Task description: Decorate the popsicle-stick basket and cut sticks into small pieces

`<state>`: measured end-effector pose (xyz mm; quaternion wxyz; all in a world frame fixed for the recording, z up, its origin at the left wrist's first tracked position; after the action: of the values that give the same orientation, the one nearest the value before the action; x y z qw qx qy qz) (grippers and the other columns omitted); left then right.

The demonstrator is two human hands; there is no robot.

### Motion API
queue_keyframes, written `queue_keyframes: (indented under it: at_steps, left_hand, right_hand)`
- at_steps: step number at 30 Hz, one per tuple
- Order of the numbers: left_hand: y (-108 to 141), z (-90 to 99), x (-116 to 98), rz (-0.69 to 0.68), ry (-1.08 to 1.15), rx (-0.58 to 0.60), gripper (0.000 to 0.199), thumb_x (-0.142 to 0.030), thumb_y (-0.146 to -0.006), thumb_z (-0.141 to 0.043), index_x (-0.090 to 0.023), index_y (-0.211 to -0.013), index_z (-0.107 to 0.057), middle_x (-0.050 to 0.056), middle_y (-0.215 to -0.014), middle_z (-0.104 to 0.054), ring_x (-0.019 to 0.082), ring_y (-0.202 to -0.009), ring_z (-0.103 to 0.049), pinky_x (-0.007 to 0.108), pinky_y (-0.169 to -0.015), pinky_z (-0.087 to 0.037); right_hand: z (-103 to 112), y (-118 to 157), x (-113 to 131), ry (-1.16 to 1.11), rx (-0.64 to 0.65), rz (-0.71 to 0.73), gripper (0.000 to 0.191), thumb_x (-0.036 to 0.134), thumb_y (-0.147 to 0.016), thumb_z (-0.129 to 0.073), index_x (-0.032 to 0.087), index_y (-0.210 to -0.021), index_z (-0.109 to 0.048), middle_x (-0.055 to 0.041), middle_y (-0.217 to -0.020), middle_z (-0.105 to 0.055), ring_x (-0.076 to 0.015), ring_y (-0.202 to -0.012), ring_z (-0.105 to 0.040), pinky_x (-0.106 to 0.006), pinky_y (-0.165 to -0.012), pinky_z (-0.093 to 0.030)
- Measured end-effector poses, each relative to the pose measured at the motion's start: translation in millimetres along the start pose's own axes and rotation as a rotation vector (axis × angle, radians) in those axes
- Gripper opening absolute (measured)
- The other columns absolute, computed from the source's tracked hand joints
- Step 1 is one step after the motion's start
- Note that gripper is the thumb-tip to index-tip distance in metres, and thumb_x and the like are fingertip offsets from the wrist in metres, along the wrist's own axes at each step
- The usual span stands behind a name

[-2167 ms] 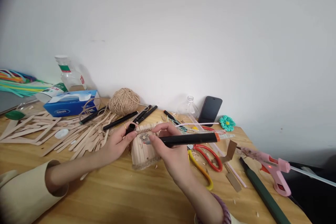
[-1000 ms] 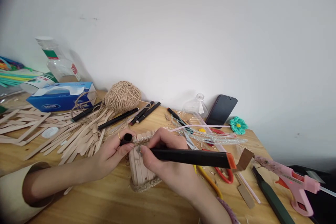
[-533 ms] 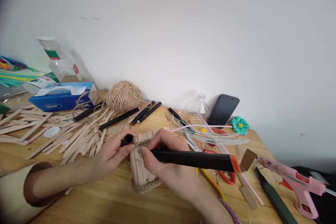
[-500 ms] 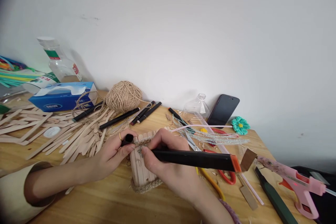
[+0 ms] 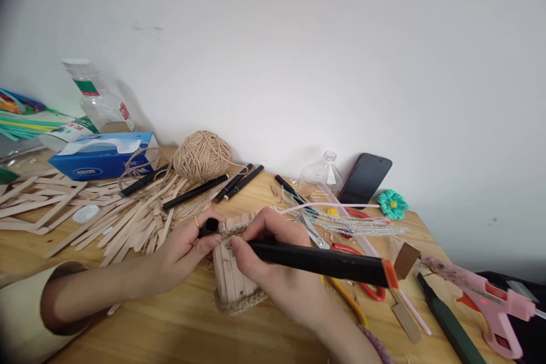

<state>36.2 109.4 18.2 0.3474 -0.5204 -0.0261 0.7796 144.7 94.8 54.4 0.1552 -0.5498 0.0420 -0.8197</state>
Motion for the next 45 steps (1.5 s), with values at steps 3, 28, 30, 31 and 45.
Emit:
queue_keyframes:
  at_steps: [3, 28, 30, 31, 45]
  left_hand:
    - [-0.2, 0.2, -0.7, -0.006, -0.005, -0.007, 0.013, -0.028, -0.092, -0.040, -0.020, -0.091, -0.049, 0.000, -0.073, -0.060, 0.016, -0.065, -0.054, 0.027, -0.060, -0.040]
    - [0.8, -0.4, -1.3, -0.016, 0.003, 0.003, 0.014, -0.028, -0.093, -0.039, -0.019, -0.093, -0.050, 0.001, -0.077, -0.061, 0.016, -0.069, -0.056, 0.026, -0.063, -0.041]
    - [0.1, -0.8, -3.3, -0.025, 0.013, 0.010, 0.014, -0.026, -0.093, -0.039, -0.019, -0.096, -0.050, 0.001, -0.080, -0.063, 0.016, -0.072, -0.057, 0.026, -0.065, -0.041]
    - [-0.1, -0.8, -4.1, -0.028, 0.019, 0.012, 0.013, -0.026, -0.093, -0.039, -0.019, -0.097, -0.050, 0.001, -0.081, -0.064, 0.016, -0.073, -0.058, 0.026, -0.065, -0.042]
    - [3.5, 0.3, -0.7, -0.001, -0.003, 0.009, 0.015, -0.028, -0.092, -0.038, -0.018, -0.092, -0.049, 0.000, -0.073, -0.060, 0.015, -0.065, -0.056, 0.026, -0.061, -0.041]
  right_hand:
    - [1.5, -1.1, 0.3, 0.010, -0.020, -0.009, 0.021, 0.027, -0.080, -0.060, 0.021, -0.064, -0.048, 0.0051, -0.054, -0.047, -0.0095, -0.048, -0.041, -0.021, -0.042, -0.031]
    - [-0.5, -0.8, 1.7, 0.000, 0.006, 0.026, 0.022, 0.021, -0.081, -0.058, 0.021, -0.063, -0.045, 0.0067, -0.054, -0.044, -0.0084, -0.048, -0.038, -0.020, -0.043, -0.029]
    - [-0.8, -0.8, 2.0, 0.011, 0.015, 0.031, 0.022, 0.022, -0.081, -0.058, 0.021, -0.063, -0.046, 0.0063, -0.055, -0.045, -0.0086, -0.049, -0.038, -0.020, -0.043, -0.030]
    - [-0.9, -0.5, 2.3, 0.019, 0.019, 0.035, 0.021, 0.022, -0.081, -0.058, 0.021, -0.064, -0.046, 0.0062, -0.056, -0.045, -0.0087, -0.049, -0.039, -0.020, -0.044, -0.030]
    - [0.4, -0.3, 3.1, 0.033, -0.007, 0.036, 0.021, 0.020, -0.080, -0.058, 0.021, -0.063, -0.045, 0.0066, -0.054, -0.044, -0.0084, -0.048, -0.039, -0.020, -0.043, -0.030]
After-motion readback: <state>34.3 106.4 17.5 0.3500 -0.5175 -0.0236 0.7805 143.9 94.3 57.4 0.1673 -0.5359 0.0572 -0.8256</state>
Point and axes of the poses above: each hand's wrist, its own y-axis away from the middle knuckle, its own z-axis out of the back of the hand, x = y × z, the point moved 10 cm from there along -y, towards the middle knuckle
